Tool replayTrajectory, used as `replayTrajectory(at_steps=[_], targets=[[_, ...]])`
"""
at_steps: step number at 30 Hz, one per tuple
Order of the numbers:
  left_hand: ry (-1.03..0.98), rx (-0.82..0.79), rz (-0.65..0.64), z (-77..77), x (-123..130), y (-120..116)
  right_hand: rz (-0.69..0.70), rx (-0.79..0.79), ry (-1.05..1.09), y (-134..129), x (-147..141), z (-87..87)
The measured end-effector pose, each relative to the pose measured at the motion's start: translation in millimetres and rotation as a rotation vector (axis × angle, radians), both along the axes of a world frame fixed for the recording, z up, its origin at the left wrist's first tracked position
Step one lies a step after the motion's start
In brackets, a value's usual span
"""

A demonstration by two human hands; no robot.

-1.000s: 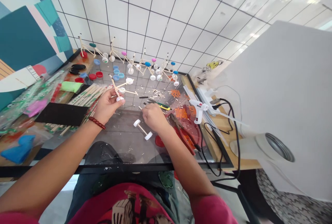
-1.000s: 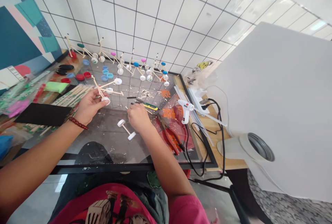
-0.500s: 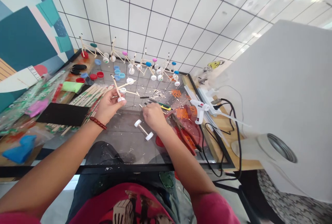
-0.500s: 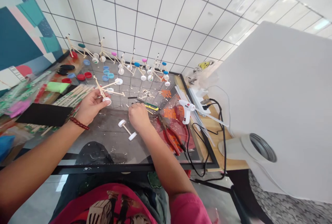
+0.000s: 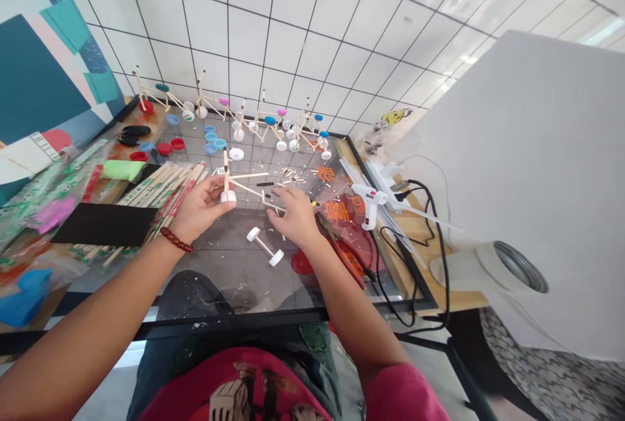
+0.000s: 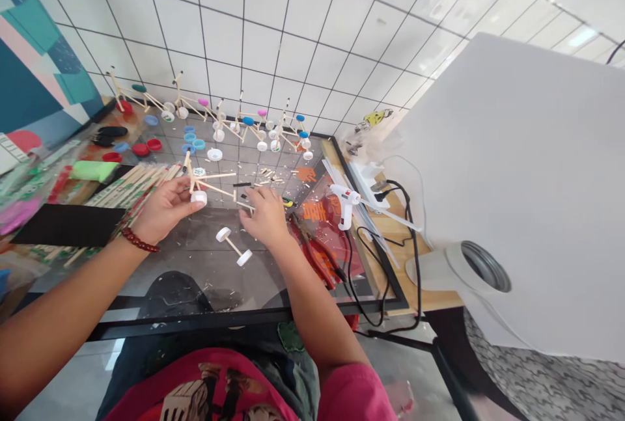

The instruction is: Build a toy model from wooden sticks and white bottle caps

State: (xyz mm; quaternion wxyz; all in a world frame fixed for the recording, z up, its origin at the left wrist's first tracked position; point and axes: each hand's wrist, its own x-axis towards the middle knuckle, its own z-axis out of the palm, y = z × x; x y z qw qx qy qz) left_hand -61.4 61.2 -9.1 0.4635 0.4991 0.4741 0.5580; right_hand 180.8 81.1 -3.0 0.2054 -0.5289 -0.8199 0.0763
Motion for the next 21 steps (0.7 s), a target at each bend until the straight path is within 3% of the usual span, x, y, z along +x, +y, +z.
replayTrajectory(at_steps=[10,17,21], targets=[[-0.006,-0.019,-0.037,-0.5,-0.3,-3.6,0.149,-0.079,0.232,0.8,-2.4,2.6],[-0.007,-0.016,-0.042,-2.2,-0.2,-2.1,0.135,-0.103,0.269,1.5,-2.7,0.2],[0.015,0.001,0.016,-5.0,-1.3,1.5,0.086,-0.096,0.206,3.1,7.1,3.6]])
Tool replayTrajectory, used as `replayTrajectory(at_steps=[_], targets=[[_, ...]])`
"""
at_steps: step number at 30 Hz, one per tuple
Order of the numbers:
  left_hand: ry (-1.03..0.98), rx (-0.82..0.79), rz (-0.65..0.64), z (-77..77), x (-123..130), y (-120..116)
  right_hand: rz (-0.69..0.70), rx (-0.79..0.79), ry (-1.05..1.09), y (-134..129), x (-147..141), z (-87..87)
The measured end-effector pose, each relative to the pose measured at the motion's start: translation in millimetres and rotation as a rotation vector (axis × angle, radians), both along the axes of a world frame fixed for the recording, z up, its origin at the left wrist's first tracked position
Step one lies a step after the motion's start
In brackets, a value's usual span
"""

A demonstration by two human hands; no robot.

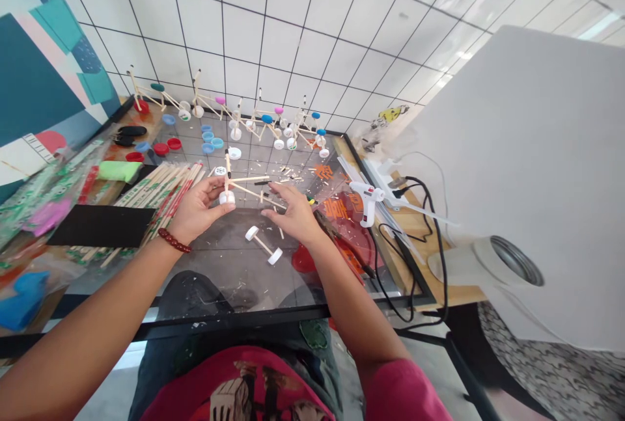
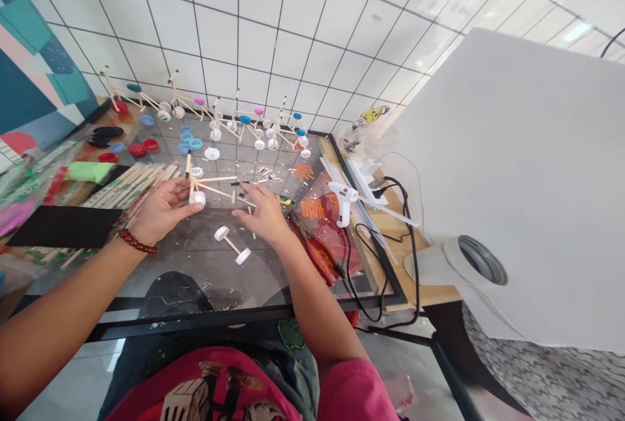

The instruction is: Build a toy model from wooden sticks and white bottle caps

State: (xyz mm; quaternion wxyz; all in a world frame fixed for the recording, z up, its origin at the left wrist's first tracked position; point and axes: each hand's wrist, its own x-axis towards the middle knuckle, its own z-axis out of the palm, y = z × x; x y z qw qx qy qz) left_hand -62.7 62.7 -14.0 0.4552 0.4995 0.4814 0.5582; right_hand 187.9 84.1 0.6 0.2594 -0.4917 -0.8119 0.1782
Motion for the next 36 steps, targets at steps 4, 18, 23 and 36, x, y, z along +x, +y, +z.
replayTrajectory(at_steps=[4,18,23,36], targets=[[0.043,-0.006,0.082,0.2,-3.1,3.8,-0.053,0.02,-0.027,1.9,12.4,1.9],[0.11,-0.04,0.145,-2.7,-7.2,7.0,-0.164,0.008,-0.059,2.6,14.1,2.7],[0.114,-0.035,0.131,-2.1,-6.5,6.7,-0.165,0.001,0.038,6.9,22.1,2.7],[0.201,-0.007,0.133,-1.5,-6.4,5.2,-0.275,-0.147,-0.125,-0.4,47.6,33.1]])
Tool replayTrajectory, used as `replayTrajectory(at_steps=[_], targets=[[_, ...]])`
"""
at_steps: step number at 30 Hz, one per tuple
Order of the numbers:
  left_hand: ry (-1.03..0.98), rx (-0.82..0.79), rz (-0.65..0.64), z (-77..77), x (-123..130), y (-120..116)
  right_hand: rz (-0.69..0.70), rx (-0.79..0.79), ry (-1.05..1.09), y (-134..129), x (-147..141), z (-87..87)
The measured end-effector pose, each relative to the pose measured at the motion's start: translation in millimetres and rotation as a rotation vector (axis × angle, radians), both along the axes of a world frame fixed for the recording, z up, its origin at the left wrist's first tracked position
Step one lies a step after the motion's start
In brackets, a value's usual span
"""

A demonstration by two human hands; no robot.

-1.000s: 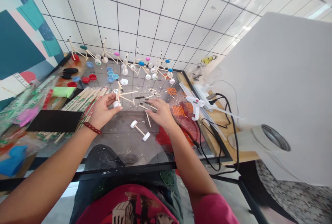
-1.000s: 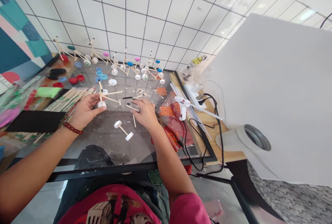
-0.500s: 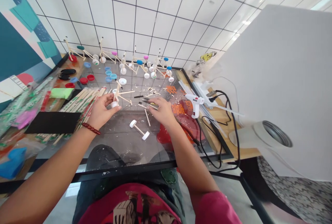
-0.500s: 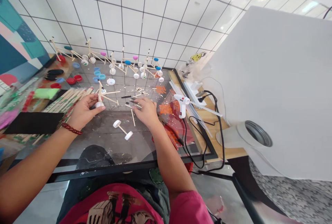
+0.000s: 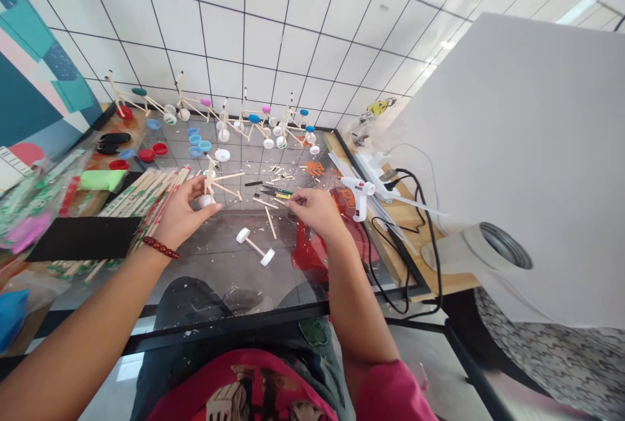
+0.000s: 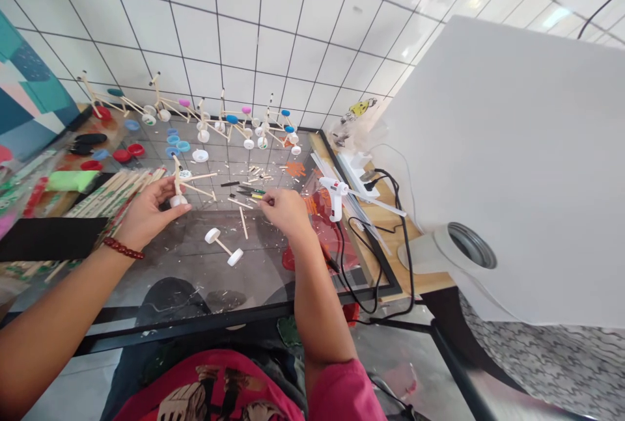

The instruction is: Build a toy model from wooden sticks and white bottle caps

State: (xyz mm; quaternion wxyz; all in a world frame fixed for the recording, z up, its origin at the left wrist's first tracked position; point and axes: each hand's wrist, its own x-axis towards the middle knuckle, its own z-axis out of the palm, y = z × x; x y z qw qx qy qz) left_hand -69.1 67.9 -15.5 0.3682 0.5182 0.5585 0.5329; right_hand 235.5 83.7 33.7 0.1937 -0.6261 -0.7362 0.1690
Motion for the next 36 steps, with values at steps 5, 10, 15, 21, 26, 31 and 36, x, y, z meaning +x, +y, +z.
replayTrajectory(at_steps=[5,10,15,21,26,31,36], targets=[[0.073,-0.016,-0.034,2.0,-0.2,-0.8,-0.146,0.078,-0.06,1.8,13.5,6.5],[0.083,-0.024,-0.017,0.2,-0.9,-0.1,-0.041,-0.012,-0.24,-1.9,4.1,5.0],[0.079,-0.023,-0.004,-2.4,-1.6,0.5,0.036,-0.044,-0.376,-3.4,-12.0,-0.5],[0.069,-0.014,0.003,-2.1,-1.8,1.3,0.099,-0.022,-0.354,4.8,-14.0,-14.3],[0.042,-0.002,-0.001,-5.1,-2.3,3.8,0.207,0.082,0.15,14.7,-27.9,-34.2],[0.036,-0.01,-0.005,-4.4,-2.5,2.5,0.326,0.016,0.544,35.9,-59.8,-42.2],[0.032,-0.007,-0.005,-3.2,-1.6,2.2,0.297,-0.105,0.63,59.3,-81.8,-41.5]])
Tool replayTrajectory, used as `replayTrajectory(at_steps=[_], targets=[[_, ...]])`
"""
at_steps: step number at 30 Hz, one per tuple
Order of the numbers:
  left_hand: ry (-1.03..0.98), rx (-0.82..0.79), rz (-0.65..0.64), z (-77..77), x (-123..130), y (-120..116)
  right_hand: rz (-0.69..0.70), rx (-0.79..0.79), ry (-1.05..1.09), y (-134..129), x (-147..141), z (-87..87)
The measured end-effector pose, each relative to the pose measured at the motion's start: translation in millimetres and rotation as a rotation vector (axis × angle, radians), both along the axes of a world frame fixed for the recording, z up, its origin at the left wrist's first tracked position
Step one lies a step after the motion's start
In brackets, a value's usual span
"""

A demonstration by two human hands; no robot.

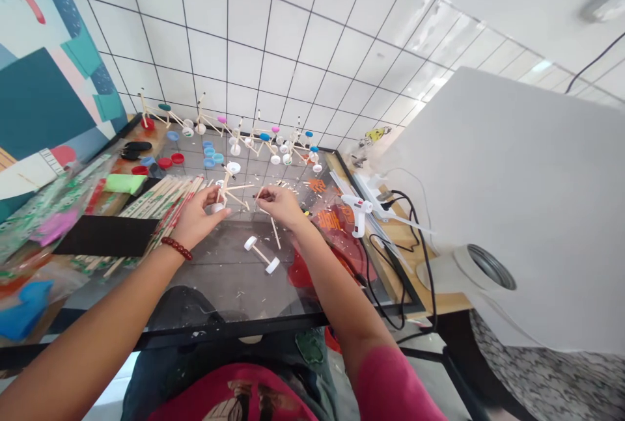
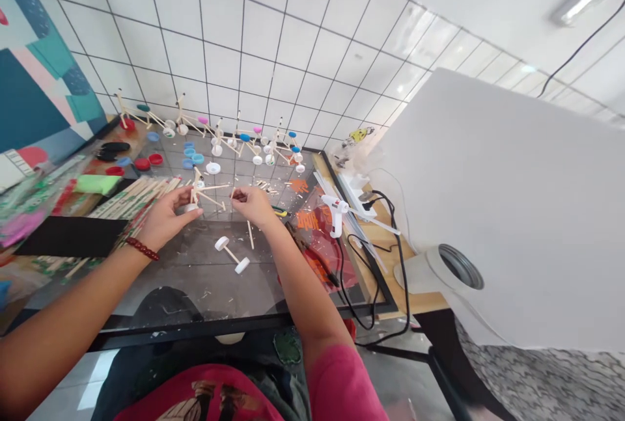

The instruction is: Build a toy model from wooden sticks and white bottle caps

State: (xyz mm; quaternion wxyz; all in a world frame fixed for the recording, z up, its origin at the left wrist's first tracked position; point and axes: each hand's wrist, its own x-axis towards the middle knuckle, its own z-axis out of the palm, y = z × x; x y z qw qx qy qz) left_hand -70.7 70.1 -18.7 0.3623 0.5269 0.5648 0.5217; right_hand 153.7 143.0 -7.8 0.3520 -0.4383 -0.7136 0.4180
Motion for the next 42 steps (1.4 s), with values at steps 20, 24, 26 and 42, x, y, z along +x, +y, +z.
replayTrajectory(at_steps=[20,24,26,42], targets=[[-0.079,-0.003,0.03,-1.4,3.7,0.2,-0.09,-0.03,-0.086,7.5,-11.2,-18.9],[-0.123,-0.011,0.021,-0.6,3.7,0.3,-0.092,-0.037,-0.072,9.2,-11.0,-21.4],[-0.13,-0.018,0.021,0.2,3.6,0.3,-0.093,-0.033,-0.068,9.1,-11.2,-21.1],[-0.04,-0.024,-0.015,7.9,2.4,-3.2,-0.261,0.161,-0.637,-14.8,11.9,11.5]])
